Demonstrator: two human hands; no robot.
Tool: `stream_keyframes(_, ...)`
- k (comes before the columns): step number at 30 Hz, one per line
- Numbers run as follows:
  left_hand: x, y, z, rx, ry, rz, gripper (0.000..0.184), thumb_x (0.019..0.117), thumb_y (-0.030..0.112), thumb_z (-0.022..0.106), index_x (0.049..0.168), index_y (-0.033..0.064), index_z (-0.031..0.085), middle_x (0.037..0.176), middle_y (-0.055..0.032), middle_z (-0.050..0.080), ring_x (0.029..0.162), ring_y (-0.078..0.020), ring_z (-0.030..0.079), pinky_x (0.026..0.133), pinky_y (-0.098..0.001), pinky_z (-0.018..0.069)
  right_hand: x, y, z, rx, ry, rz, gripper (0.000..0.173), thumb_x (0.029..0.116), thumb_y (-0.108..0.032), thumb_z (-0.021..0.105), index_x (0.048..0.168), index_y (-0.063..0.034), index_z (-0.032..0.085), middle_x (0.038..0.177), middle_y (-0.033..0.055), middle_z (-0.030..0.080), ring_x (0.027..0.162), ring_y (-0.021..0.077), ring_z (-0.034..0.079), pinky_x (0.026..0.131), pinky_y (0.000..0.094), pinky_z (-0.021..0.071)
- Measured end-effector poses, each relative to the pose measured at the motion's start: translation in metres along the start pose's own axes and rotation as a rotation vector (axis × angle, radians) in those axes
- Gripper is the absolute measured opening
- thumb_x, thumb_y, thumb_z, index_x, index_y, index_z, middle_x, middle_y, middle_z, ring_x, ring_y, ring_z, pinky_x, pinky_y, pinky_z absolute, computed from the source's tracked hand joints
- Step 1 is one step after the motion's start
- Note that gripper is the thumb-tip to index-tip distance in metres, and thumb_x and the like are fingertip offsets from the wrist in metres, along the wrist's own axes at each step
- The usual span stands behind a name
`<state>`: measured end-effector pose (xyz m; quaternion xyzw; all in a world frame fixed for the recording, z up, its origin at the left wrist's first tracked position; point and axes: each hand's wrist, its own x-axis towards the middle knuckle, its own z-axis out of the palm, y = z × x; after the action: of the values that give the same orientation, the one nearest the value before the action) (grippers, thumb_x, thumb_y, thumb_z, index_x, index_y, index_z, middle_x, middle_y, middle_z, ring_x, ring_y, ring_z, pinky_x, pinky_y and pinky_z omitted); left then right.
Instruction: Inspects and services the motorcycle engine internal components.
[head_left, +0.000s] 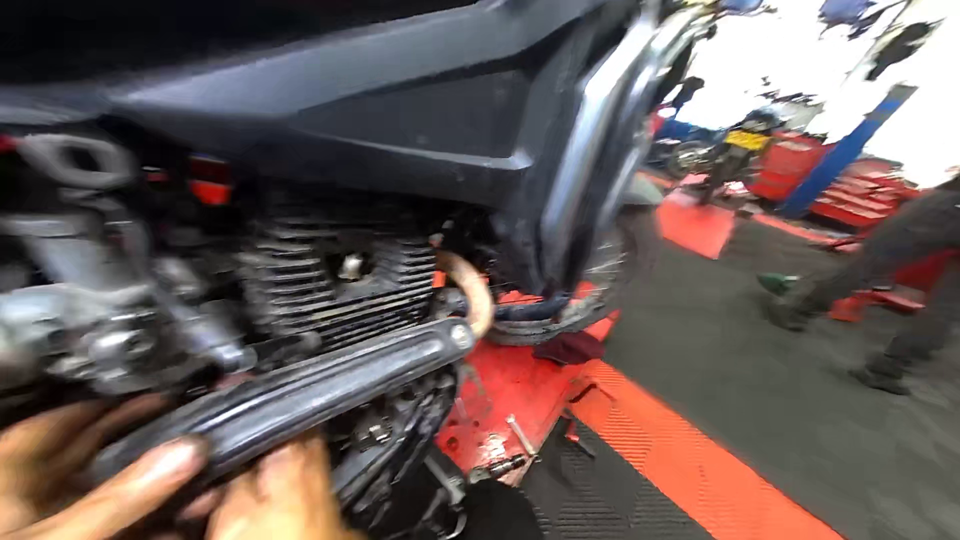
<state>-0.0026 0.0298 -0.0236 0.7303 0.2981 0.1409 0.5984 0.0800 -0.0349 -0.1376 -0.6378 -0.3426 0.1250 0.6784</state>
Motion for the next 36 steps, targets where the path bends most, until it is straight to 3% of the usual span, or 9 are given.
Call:
stream_keyframes(1,0.001,-0.005,-0.006,0.026,0.041,-0.025,0.059,0.0988,0.017,0.063,0.149,0.0054,0.034,0.12,-0.0062,0.064,0.081,-0.0111,0.07,0.069,-0.0298,0.0618,0.0,0.003,0.0,0.045,-0.033,-0.012,0.018,0.0873,0.001,0.06,0.101,0.0081,0.071,0.087,0.0122,0.073,0.085,0.0162,0.071,0.083,0.0367,0.0586)
stream_keyframes(3,0.004,-0.018,-0.014,-0.012,0.122,-0.027,0.069,0.0889,0.026,0.075,0.147,0.0107,0.042,0.114,-0.0112,0.069,0.075,-0.0207,0.072,0.06,-0.0358,0.0634,0.001,0.016,0.006,0.107,-0.038,-0.09,0.02,0.0921,-0.005,0.059,0.105,0.0031,0.071,0.093,0.0082,0.074,0.09,0.0117,0.071,0.086,0.0347,0.0596)
stream_keyframes(7,0.007,-0.025,-0.017,-0.144,0.111,-0.03,0.074,0.0827,0.033,0.082,0.146,0.0144,0.048,0.107,-0.0163,0.072,0.077,-0.029,0.074,0.061,-0.0393,0.0647,0.003,0.028,0.012,0.147,0.02,-0.126,0.037,0.1004,-0.007,0.047,0.132,-0.0032,0.066,0.132,0.0072,0.069,0.127,0.0129,0.061,0.108,0.0371,0.0518)
stream_keyframes(13,0.006,-0.026,-0.019,-0.18,0.097,-0.031,0.066,0.0845,0.03,0.081,0.141,0.0134,0.051,0.102,-0.0171,0.072,0.074,-0.0273,0.074,0.058,-0.0357,0.0631,0.001,0.026,0.012,0.136,-0.068,-0.102,0.038,0.1024,-0.016,0.05,0.137,-0.0032,0.06,0.131,0.0084,0.067,0.126,0.0129,0.06,0.107,0.0368,0.0504)
stream_keyframes(18,0.002,-0.026,-0.03,-0.331,-0.017,-0.048,0.062,0.0971,0.04,0.067,0.149,0.0145,0.047,0.12,-0.0202,0.069,0.094,-0.0347,0.074,0.073,-0.046,0.0656,0.001,0.027,0.012,0.257,-0.022,-0.11,0.041,0.1006,-0.004,0.045,0.138,-0.0061,0.062,0.14,0.0044,0.065,0.133,0.0142,0.058,0.108,0.0385,0.0521)
stream_keyframes(24,0.0,-0.029,-0.022,-0.369,0.074,-0.038,0.047,0.1061,0.037,0.053,0.146,0.0145,0.047,0.11,-0.0206,0.071,0.083,-0.0317,0.075,0.064,-0.0406,0.0645,0.0,0.029,0.013,0.141,-0.061,-0.128,0.044,0.1024,-0.014,0.049,0.145,-0.0103,0.057,0.146,0.0025,0.06,0.138,0.0121,0.052,0.113,0.0388,0.0476)
stream_keyframes(29,0.001,-0.027,-0.014,-0.413,0.151,-0.058,0.041,0.1088,0.033,0.048,0.145,0.0128,0.048,0.108,-0.022,0.071,0.08,-0.0312,0.074,0.06,-0.0382,0.0633,0.002,0.027,0.011,0.223,-0.019,-0.081,0.043,0.1004,-0.007,0.046,0.14,-0.013,0.061,0.137,0.0,0.066,0.126,0.0115,0.062,0.104,0.0373,0.0551)
stream_keyframes(31,0.001,-0.029,-0.01,-0.389,0.188,-0.043,0.042,0.1084,0.031,0.049,0.146,0.013,0.048,0.111,-0.0216,0.07,0.079,-0.0309,0.074,0.058,-0.0374,0.0631,0.003,0.027,0.008,0.233,-0.038,-0.07,0.045,0.1004,-0.006,0.044,0.141,-0.0136,0.061,0.14,-0.0012,0.065,0.13,0.0108,0.059,0.106,0.0375,0.0537)
stream_keyframes(36,0.002,-0.031,-0.019,-0.385,0.091,-0.04,0.044,0.1087,0.037,0.045,0.147,0.0157,0.05,0.116,-0.0222,0.069,0.086,-0.0299,0.074,0.06,-0.0352,0.0627,0.002,0.029,0.013,0.166,-0.025,-0.091,0.033,0.1011,-0.018,0.051,0.127,-0.0086,0.069,0.131,0.0033,0.069,0.128,0.011,0.06,0.107,0.0372,0.0518)
